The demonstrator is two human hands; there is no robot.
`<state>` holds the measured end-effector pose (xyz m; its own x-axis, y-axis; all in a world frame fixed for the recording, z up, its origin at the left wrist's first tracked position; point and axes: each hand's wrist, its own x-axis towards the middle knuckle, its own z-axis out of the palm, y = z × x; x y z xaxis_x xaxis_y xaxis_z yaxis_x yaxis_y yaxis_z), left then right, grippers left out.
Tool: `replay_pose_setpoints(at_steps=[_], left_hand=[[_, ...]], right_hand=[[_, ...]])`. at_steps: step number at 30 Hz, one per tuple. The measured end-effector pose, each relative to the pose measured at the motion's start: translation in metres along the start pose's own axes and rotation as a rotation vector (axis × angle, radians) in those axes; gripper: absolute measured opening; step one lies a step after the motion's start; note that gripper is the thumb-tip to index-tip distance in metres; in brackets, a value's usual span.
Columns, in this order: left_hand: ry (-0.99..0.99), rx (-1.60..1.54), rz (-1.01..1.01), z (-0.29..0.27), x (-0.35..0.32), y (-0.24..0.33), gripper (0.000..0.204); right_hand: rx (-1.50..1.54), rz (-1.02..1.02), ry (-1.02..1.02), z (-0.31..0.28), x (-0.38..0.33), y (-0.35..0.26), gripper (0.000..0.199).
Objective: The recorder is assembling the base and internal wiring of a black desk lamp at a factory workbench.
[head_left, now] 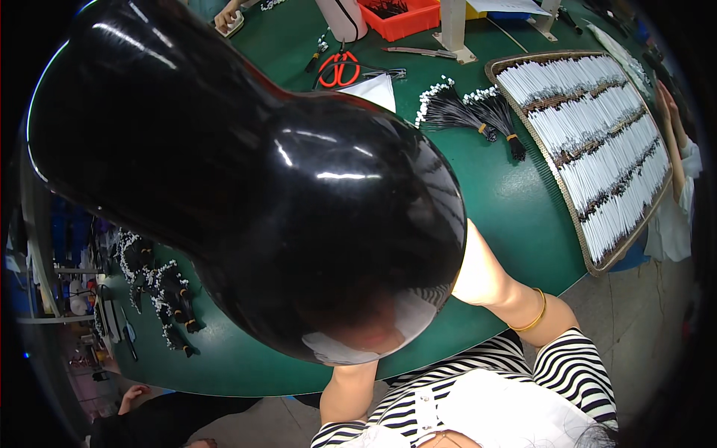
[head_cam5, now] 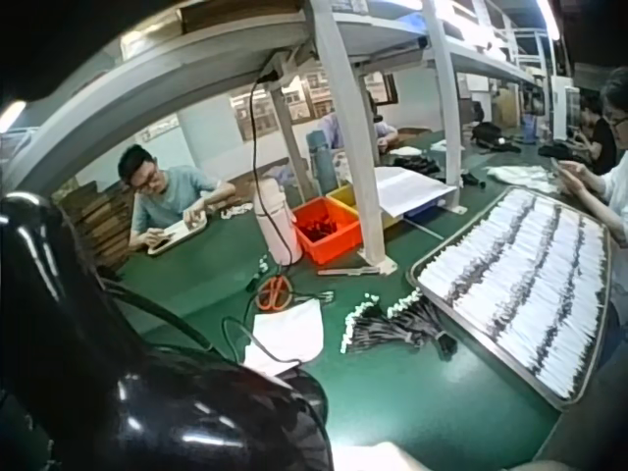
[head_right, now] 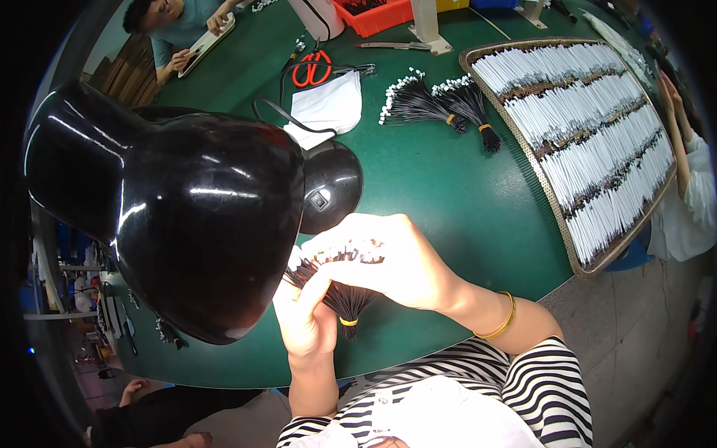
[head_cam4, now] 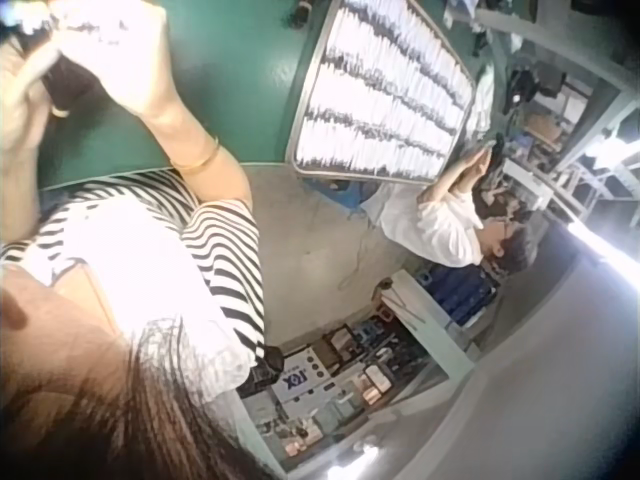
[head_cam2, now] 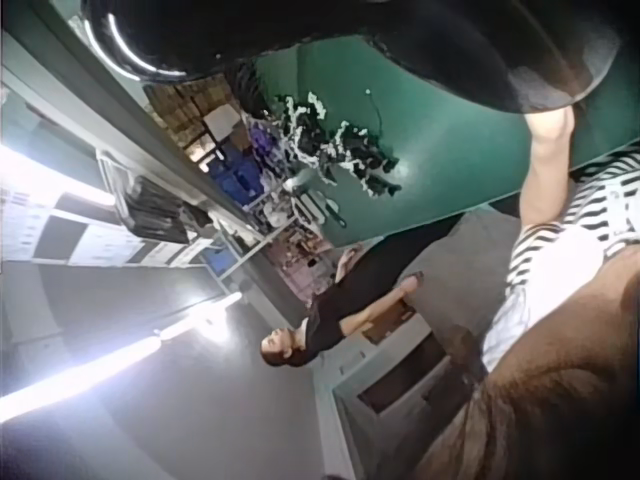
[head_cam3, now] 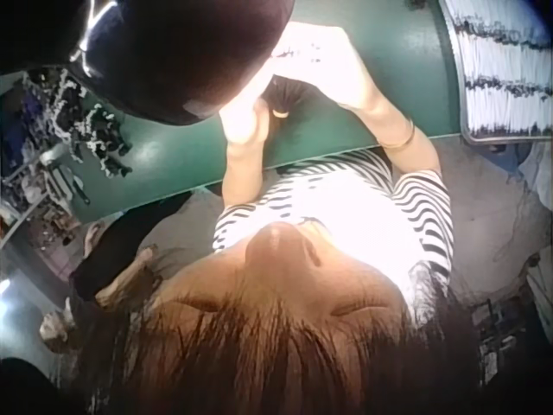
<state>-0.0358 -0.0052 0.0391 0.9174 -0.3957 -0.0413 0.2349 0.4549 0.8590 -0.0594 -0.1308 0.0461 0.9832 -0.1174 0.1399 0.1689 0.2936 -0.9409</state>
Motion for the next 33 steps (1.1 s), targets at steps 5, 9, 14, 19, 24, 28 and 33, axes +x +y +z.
replay_pose_setpoints(at_steps=[5,9,14,19,24,28,33], left_hand=[[0.014,0.014,0.013,-0.001,-0.001,-0.002,0.031],[-0.03,0.113,0.046,0.004,0.001,0.0,0.029],[0.034,0.114,0.036,-0.008,-0.004,-0.005,0.025],[0.052,0.086,0.006,-0.01,-0.004,-0.003,0.023],[0.057,0.081,0.025,-0.006,-0.003,-0.003,0.024],[0.016,0.071,0.03,-0.009,-0.004,-0.005,0.025],[0.065,0.061,-0.009,-0.002,-0.002,-0.001,0.028]], right_hand=[[0.131,0.084,0.013,0.002,0.001,0.0,0.022],[0.111,0.072,-0.008,0.001,0.0,-0.002,0.02],[0.105,-0.094,0.062,0.002,-0.001,-0.005,0.014],[0.293,-0.086,0.1,0.003,0.0,0.002,0.017],[0.101,0.052,-0.014,-0.003,0.002,0.002,0.019],[0.104,-0.004,-0.023,-0.001,0.0,-0.003,0.018],[0.165,-0.006,0.018,0.0,-0.002,-0.006,0.018]])
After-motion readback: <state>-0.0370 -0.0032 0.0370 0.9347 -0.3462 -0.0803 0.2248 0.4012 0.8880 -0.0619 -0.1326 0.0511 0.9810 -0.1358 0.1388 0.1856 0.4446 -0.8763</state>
